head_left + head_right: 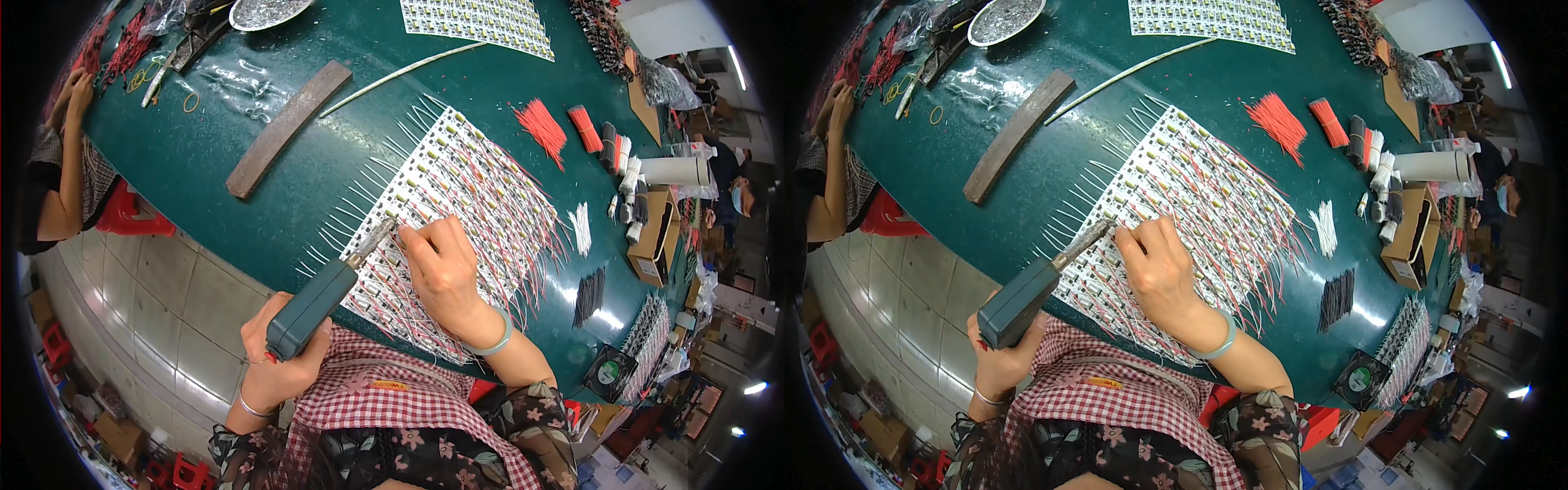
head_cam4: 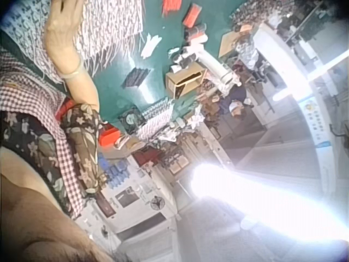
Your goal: The person solders wires onto a component board using a handheld soldering tool, places the finished board onto a stack, and picks up a new board.
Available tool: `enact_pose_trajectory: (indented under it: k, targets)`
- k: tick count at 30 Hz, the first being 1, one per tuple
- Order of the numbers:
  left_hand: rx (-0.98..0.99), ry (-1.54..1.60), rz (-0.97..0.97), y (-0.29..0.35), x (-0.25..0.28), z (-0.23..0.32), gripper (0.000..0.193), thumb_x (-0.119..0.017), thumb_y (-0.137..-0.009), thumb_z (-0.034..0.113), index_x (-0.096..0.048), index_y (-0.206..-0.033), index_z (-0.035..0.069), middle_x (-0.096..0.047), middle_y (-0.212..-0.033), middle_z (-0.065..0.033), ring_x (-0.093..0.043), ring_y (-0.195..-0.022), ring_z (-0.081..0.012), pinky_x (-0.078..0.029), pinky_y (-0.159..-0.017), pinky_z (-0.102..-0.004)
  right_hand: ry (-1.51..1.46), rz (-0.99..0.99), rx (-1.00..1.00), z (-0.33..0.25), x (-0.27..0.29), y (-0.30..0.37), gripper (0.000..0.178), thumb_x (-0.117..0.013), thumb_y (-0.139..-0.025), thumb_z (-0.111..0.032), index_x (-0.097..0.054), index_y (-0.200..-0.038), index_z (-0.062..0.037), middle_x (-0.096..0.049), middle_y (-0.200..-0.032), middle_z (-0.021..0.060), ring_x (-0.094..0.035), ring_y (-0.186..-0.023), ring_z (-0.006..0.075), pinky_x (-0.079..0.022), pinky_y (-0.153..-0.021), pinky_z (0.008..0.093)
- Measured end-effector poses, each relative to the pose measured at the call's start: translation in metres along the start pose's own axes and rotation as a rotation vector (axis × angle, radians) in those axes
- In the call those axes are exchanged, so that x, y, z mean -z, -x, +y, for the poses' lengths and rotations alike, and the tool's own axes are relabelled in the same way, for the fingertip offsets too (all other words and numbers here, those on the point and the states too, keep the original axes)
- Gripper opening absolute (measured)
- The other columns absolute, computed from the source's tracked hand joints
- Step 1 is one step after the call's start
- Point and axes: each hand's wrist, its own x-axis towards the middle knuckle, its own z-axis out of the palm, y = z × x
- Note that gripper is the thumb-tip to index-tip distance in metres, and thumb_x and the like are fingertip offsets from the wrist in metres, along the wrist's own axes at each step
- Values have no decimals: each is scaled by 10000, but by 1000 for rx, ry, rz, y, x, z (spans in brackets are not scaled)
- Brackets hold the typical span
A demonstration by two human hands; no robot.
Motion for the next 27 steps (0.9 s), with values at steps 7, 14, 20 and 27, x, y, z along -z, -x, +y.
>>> enact_pose_trajectory:
  k: [7,14,20,27]
  targets:
    - [-45,-41,25,4,7,7,190,-740,-750,-10,-675,-926,-40,-657,-828,-110,-631,-662,-185,-499,-615,-285,-2,-8,12,-2,1,2,281,-661,-706,74,-672,-984,34,-525,-804,95,-528,-747,250,-454,-586,343]
    - [-48,-14,28,6,7,4,220,-739,-743,-21,-676,-951,-56,-679,-879,-130,-654,-706,-208,-521,-665,-293,13,21,17,-1,-2,0,271,-675,-702,56,-676,-971,31,-525,-795,90,-529,-738,250,-447,-581,349]
    - [-109,-55,47,12,13,1,225,-745,-733,-24,-673,-942,-65,-678,-874,-146,-661,-705,-220,-525,-665,-296,67,52,48,-12,7,2,245,-675,-700,32,-678,-945,18,-509,-766,80,-518,-719,246,-431,-598,354]
    - [-80,-3,13,17,13,-3,204,-753,-734,-29,-667,-916,-60,-667,-842,-132,-647,-672,-205,-511,-624,-286,30,14,56,-18,1,7,271,-672,-682,21,-668,-953,17,-483,-750,78,-506,-708,247,-431,-601,353]
